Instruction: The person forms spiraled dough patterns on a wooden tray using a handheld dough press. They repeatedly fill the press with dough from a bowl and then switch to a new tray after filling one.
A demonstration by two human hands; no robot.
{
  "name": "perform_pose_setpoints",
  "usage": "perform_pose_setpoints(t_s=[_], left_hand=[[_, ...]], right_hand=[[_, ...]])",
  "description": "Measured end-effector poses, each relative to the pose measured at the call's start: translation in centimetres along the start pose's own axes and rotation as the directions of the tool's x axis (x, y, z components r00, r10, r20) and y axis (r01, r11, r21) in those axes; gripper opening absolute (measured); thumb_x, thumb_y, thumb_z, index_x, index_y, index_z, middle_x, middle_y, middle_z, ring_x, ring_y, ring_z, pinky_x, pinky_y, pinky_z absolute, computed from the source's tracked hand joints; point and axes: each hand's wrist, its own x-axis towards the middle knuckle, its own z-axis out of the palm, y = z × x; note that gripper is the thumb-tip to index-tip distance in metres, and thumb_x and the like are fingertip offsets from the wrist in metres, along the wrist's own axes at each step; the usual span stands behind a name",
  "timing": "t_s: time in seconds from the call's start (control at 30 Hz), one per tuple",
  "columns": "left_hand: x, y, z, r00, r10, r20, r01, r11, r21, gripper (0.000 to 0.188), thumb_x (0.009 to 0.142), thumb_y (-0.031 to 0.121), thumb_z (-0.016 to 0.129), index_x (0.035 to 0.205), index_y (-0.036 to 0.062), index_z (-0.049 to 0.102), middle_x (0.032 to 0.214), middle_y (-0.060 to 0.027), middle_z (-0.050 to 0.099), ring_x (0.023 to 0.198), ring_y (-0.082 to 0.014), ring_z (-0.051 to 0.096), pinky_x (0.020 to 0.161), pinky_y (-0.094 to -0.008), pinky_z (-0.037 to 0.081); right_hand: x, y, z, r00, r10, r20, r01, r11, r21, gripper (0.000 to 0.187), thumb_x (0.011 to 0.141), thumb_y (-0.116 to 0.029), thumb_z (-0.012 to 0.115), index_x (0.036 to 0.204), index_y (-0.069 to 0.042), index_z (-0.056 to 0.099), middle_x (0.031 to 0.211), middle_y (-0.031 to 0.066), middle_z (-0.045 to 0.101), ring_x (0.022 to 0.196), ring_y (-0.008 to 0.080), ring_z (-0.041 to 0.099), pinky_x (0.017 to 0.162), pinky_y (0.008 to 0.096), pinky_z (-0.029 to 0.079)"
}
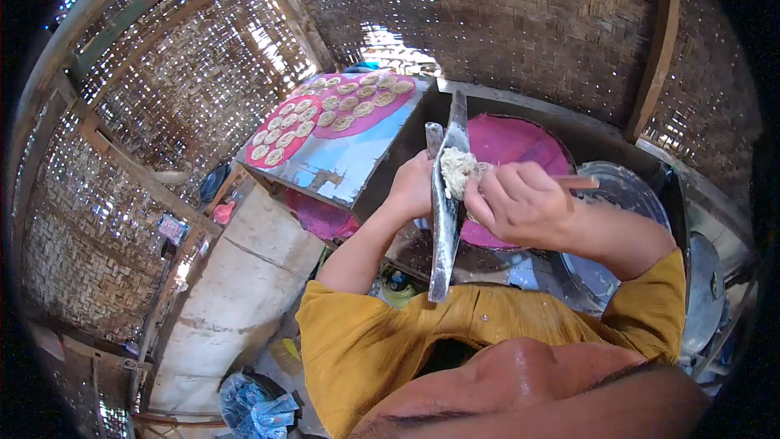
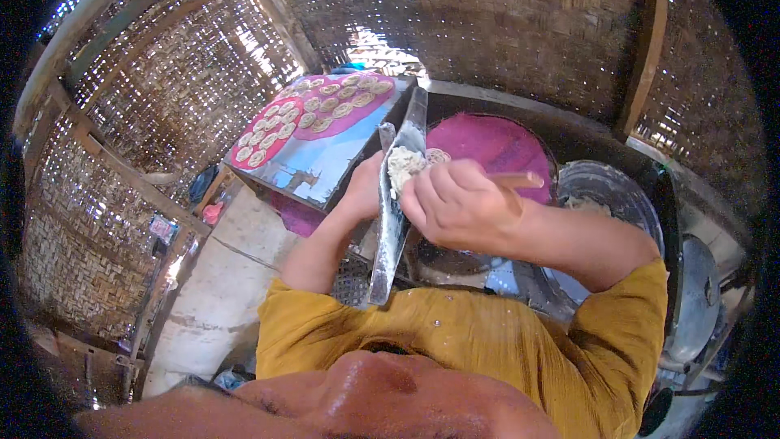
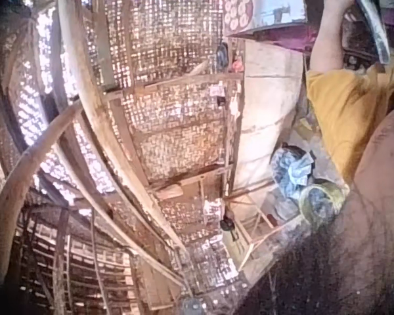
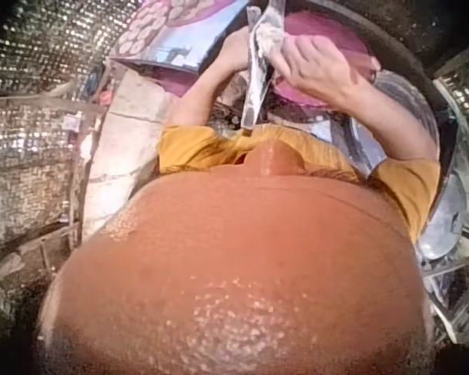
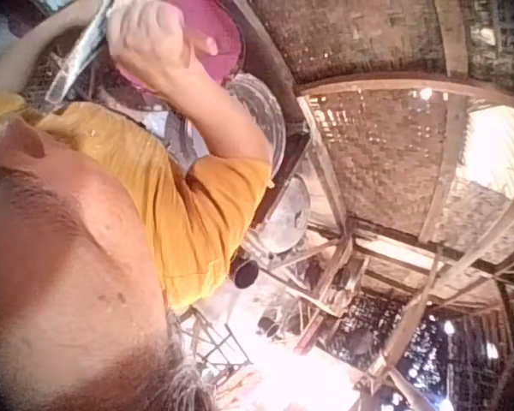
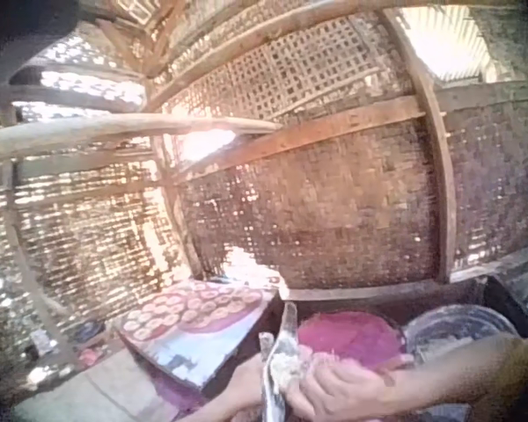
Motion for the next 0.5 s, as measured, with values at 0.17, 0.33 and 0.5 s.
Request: perform_pose_setpoints(t_s=[0.17, 0.33, 0.5], left_hand=[[0.2, -2.9, -0.3, 0.995, -0.070, 0.072, 0.054, 0.978, 0.199, 0.033, 0.069, 0.032, 0.055, 0.094, 0.0112, 0.059, 0.088, -0.0162, 0.057, 0.083, -0.0338, 0.054, 0.074, -0.0394, 0.043], [-0.3, -5.3, -0.3, 0.996, -0.082, -0.046, 0.083, 0.996, 0.011, 0.035, 0.069, 0.031, 0.055, 0.095, 0.0082, 0.057, 0.088, -0.0176, 0.057, 0.083, -0.0367, 0.054, 0.074, -0.0397, 0.043], [-0.7, -2.6, -1.2, 0.991, -0.137, -0.005, 0.136, 0.980, 0.146, 0.033, 0.068, 0.033, 0.055, 0.094, 0.0114, 0.060, 0.092, -0.0172, 0.055, 0.086, -0.0330, 0.054, 0.075, -0.0382, 0.043]], right_hand=[[-2.0, 2.9, 0.6, 0.991, 0.130, 0.016, -0.130, 0.954, 0.270, 0.023, 0.062, -0.015, 0.059, 0.083, -0.008, 0.057, 0.065, 0.0014, 0.051, 0.057, 0.0155, 0.051, 0.050, 0.0284, 0.037], [-2.7, 6.2, -1.3, 0.881, 0.473, 0.029, -0.460, 0.838, 0.294, 0.020, 0.059, -0.018, 0.064, 0.077, -0.011, 0.059, 0.062, 0.0028, 0.050, 0.058, 0.0210, 0.053, 0.052, 0.0337, 0.041], [-2.1, 6.0, -0.1, 0.950, 0.297, 0.101, -0.312, 0.860, 0.403, 0.022, 0.058, -0.018, 0.065, 0.078, -0.011, 0.058, 0.062, 0.0035, 0.050, 0.061, 0.0221, 0.054, 0.055, 0.0344, 0.042]])
